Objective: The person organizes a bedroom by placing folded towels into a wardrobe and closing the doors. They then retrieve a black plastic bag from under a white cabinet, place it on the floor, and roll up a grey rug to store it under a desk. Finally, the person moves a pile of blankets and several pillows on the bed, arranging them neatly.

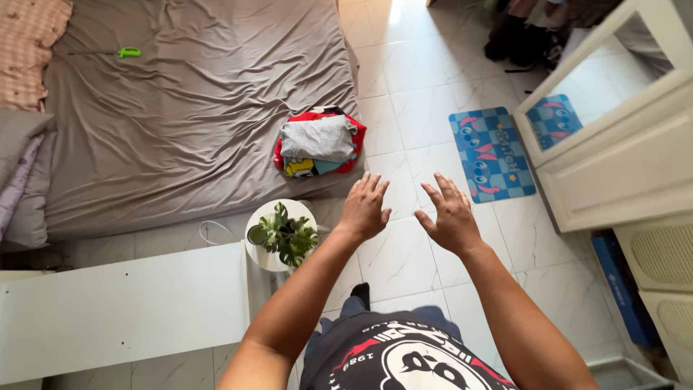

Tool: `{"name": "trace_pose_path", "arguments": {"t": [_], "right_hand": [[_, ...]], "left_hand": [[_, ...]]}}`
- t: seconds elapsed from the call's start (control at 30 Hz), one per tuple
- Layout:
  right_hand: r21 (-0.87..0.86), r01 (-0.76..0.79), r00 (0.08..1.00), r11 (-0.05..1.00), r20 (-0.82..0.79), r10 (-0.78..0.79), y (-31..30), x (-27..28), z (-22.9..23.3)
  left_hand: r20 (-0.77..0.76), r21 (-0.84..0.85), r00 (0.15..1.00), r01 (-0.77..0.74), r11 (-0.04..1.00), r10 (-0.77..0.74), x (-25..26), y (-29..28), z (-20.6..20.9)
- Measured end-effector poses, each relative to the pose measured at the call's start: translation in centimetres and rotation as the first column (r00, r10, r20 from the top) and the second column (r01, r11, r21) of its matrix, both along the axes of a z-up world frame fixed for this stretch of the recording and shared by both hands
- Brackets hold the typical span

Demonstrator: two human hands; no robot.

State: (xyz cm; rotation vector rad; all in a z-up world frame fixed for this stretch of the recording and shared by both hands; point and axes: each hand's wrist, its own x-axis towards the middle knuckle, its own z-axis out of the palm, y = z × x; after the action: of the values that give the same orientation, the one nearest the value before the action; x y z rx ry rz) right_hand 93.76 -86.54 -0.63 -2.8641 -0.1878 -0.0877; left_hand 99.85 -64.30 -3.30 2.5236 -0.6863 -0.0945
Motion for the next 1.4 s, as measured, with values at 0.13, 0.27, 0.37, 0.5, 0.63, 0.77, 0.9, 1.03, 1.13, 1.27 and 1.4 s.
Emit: {"name": "trace_pose_path", "arguments": {"t": [0.13,0.27,0.37,0.5,0.63,0.77,0.9,1.03,1.13,1.27,1.4], "right_hand": [[0.005,-0.045,0.998,0.999,-0.041,0.046,-1.6,8.3,-0.7],[0.002,-0.153,0.988,0.988,-0.025,0.153,-3.9,17.0,-2.6],[-0.015,-0.255,0.966,0.967,-0.057,0.254,-6.5,24.1,-3.6],[-0.014,-0.396,0.910,0.918,-0.140,0.390,-7.9,31.8,-4.4],[-0.094,-0.537,0.832,0.839,-0.222,0.508,-7.2,39.0,-5.1],[-0.052,-0.614,0.771,0.788,-0.253,0.584,-3.6,45.0,-6.7],[-0.015,-0.701,0.689,0.713,-0.276,0.670,1.4,49.8,-9.8],[0.025,-0.768,0.599,0.640,-0.327,0.731,6.1,53.9,-12.2],[0.005,-0.796,0.568,0.605,-0.337,0.751,8.9,56.3,-13.6],[0.051,-0.820,0.521,0.570,-0.343,0.781,11.8,59.4,-15.8],[0.067,-0.850,0.460,0.522,-0.387,0.799,14.6,62.9,-18.4]], "left_hand": [[0.004,-0.005,0.998,-0.062,0.998,0.062,6.7,-0.9,-0.4],[-0.001,-0.006,0.986,-0.167,0.986,0.167,13.3,-1.6,-2.3],[-0.019,-0.002,0.962,-0.271,0.963,0.271,17.9,-3.8,-4.6],[-0.048,0.035,0.916,-0.397,0.917,0.399,20.8,-5.5,-7.4],[-0.118,0.077,0.838,-0.528,0.846,0.533,22.8,-6.1,-9.3],[-0.171,0.080,0.734,-0.654,0.752,0.657,24.9,-4.4,-10.7],[-0.226,0.081,0.617,-0.759,0.645,0.754,26.8,-1.5,-12.9],[-0.258,0.091,0.532,-0.818,0.569,0.806,29.5,1.4,-15.5],[-0.300,0.080,0.480,-0.848,0.523,0.824,31.2,2.5,-16.6],[-0.316,0.111,0.379,-0.895,0.431,0.870,32.6,4.1,-17.9],[-0.329,0.140,0.234,-0.946,0.292,0.915,33.6,5.4,-18.8]]}}
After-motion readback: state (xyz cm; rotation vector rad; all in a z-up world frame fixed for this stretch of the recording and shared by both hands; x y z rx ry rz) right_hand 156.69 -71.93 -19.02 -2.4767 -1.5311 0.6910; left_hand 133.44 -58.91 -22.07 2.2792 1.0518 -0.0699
